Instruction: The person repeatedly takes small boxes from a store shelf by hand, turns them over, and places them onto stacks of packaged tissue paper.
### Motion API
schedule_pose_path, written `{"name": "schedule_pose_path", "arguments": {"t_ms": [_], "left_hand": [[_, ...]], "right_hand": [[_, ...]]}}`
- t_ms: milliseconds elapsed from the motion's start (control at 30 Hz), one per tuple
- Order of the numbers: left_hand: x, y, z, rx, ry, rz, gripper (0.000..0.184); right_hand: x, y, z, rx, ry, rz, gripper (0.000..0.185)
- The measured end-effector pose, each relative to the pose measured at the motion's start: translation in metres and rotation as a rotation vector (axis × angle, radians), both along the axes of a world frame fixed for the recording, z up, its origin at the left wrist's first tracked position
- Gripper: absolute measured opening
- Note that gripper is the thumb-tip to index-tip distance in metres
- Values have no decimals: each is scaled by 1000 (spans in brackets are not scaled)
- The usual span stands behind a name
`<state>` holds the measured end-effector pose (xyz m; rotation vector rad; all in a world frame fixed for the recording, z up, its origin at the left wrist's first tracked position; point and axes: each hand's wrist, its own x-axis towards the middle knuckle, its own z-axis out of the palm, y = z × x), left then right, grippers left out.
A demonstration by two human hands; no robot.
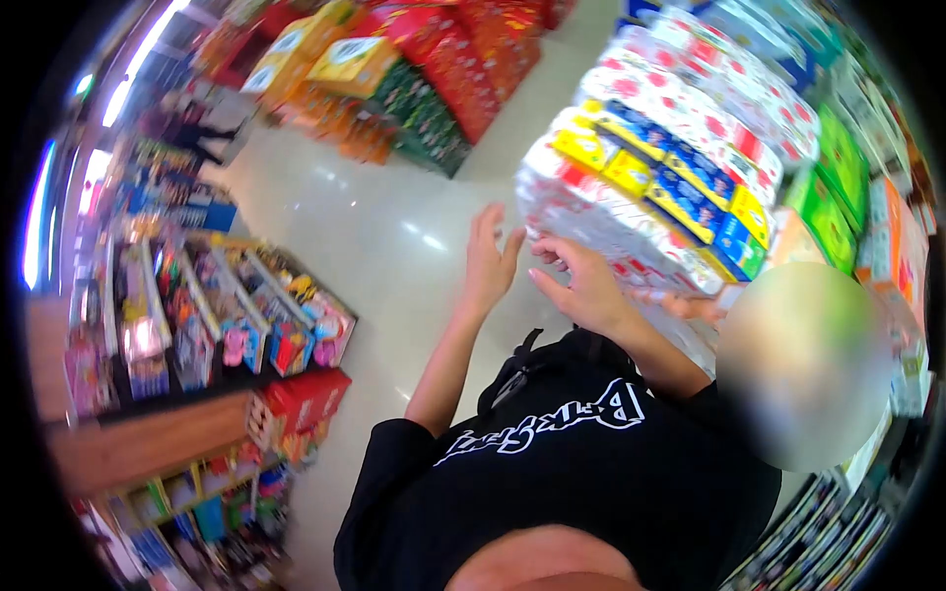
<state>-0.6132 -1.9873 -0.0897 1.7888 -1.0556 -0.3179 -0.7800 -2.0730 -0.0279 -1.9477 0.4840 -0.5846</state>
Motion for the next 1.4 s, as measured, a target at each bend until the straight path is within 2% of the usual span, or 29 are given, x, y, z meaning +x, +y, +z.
{"name": "schedule_pose_path", "arguments": {"t_ms": [67,133,200,267,333,467,500,600,667,700,800,833,900,933,1033,1133,1167,1267,1400], "left_hand": [[3,93,-19,218,124,107,48],[1,185,-55,165,221,246,46],[-9,265,-61,146,268,415,44],[-25,332,-59,98,323,607,42],[-38,381,-56,29,367,750,41],[-63,454,-49,-105,406,885,39],[-67,470,-48,-135,401,901,40],[-84,524,-63,33,320,941,42],[-91,547,-50,-9,399,972,43],[-92,560,-50,-42,503,1035,36],[-85,617,-68,110,421,1025,34],[-86,638,-90,86,439,1044,37],[-84,683,-123,253,435,1065,44],[-76,706,-125,342,452,1049,47],[-43,768,-78,857,648,975,50],[-19,836,-75,803,581,1105,58],[-12,855,-76,720,480,1227,57],[-1,906,-73,755,442,1398,57],[4,978,-93,619,657,1401,63]], "right_hand": [[18,50,2,-30,36,119,36],[38,98,0,-4,60,269,37],[61,152,-7,98,92,446,39],[82,205,-13,-10,99,621,43],[102,256,-8,-132,57,773,45],[135,349,3,-30,135,1098,50],[142,373,-2,-129,132,1201,53],[170,447,-12,-357,146,1517,61],[186,488,0,-412,263,1740,65],[197,511,-7,-523,256,1844,72],[226,582,-23,-654,243,1949,71],[237,604,-28,-677,249,1970,69],[264,647,-35,-723,260,2006,67],[279,668,-36,-790,280,2031,65],[323,727,-30,-945,300,2027,58],[363,788,-36,-930,198,2022,56],[373,807,-35,-943,155,2020,54],[395,867,-26,-1023,139,2064,55],[414,947,-34,-869,77,2272,55]]}}
